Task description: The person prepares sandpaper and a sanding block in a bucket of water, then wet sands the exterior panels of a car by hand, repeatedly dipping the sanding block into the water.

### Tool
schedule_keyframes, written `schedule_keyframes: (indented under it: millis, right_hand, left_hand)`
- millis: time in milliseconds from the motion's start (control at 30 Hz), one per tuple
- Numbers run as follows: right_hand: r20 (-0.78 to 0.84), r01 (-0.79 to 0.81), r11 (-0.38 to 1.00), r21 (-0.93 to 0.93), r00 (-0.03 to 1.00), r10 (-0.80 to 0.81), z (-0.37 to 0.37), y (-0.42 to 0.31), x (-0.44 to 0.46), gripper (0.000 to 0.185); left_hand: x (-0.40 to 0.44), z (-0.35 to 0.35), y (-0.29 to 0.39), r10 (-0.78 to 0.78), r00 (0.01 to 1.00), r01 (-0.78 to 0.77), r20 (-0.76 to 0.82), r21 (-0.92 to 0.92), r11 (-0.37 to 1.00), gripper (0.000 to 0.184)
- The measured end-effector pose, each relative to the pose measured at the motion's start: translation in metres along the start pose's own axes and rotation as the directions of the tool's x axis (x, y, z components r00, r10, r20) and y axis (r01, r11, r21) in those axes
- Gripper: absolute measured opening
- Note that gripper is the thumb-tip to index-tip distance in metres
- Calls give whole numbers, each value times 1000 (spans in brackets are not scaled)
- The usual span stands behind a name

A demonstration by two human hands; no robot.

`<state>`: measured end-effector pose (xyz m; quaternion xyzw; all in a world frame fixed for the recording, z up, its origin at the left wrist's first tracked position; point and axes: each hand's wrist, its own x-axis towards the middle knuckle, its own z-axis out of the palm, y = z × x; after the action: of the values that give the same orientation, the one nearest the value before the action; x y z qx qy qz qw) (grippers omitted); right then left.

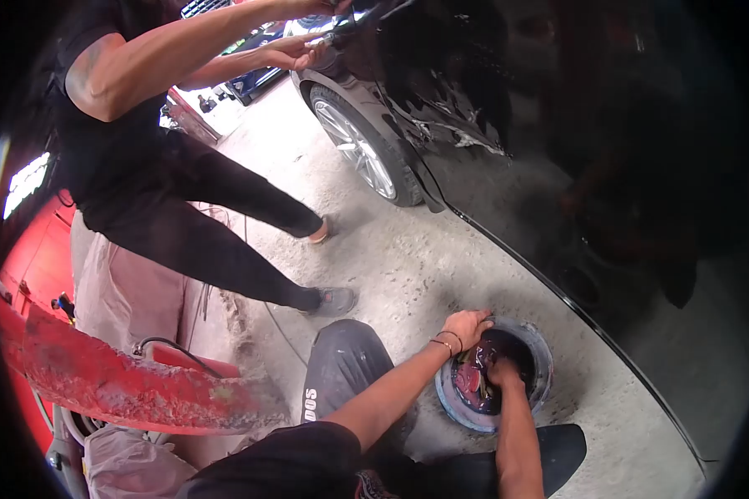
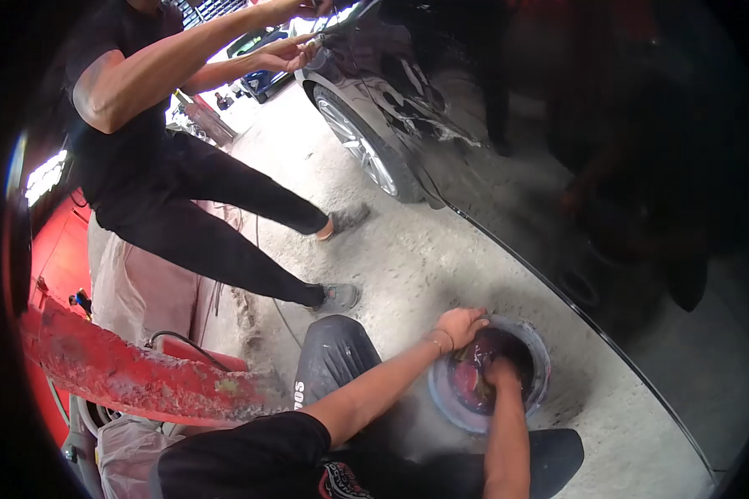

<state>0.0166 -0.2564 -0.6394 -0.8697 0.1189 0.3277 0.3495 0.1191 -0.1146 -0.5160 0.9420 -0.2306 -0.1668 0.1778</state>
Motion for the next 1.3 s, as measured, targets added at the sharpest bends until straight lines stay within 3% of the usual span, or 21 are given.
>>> schedule_keyframes:
  millis: [267,367,400,500,533,633,667,767,800,900,933,1067,1200,1300]
  right_hand:
    - [-16,52,988,-143,998,-55,12,10,16,52]
    - [51,37,950,-309,998,-22,15,3,10,49]
    - [48,25,968,-250,999,-14,15,2,2,50]
    - [84,4,940,-341,996,26,-2,-31,-26,52]
    - [103,-49,961,-271,991,80,-1,-35,-23,54]
    - [15,81,965,-249,997,-79,6,-33,-23,59]
    - [104,35,956,-292,995,-5,4,-32,-20,58]
    - [215,145,941,-305,973,-80,-16,-27,-29,54]
    - [198,95,963,-252,979,-44,-27,-26,-39,51]
    - [171,149,958,-247,979,-108,-65,-22,-69,50]
    - [77,233,948,-217,972,-221,-87,-34,-93,49]
    - [-55,380,903,-201,916,-398,-91,3,-87,44]
    - [109,248,915,-318,968,-225,-92,-9,-75,36]
    - [209,337,878,-341,937,-279,-108,-41,-77,33]
  left_hand:
    - [3,-13,5,-55,991,52,125,31,998,39]
    - [0,-30,14,-74,981,65,179,57,996,37]
    - [1,-18,6,-24,995,19,100,51,999,27]
    - [5,-2,-4,25,998,-29,62,61,998,30]
    - [5,-2,-3,9,997,-14,77,59,998,29]
    - [8,-7,-2,-37,987,29,154,56,998,29]
    - [6,-12,-2,-47,990,42,135,44,998,31]
    - [9,-31,7,-119,968,104,222,79,991,33]
    - [8,-28,6,-113,970,97,215,83,992,35]
    - [15,-14,2,-80,981,67,178,78,995,38]
    - [14,-11,0,-80,983,69,164,69,995,39]
    - [10,-17,4,-112,986,107,124,45,993,40]
    - [6,-25,12,-159,982,149,99,98,984,41]
    - [13,-12,5,-168,979,153,113,136,979,42]
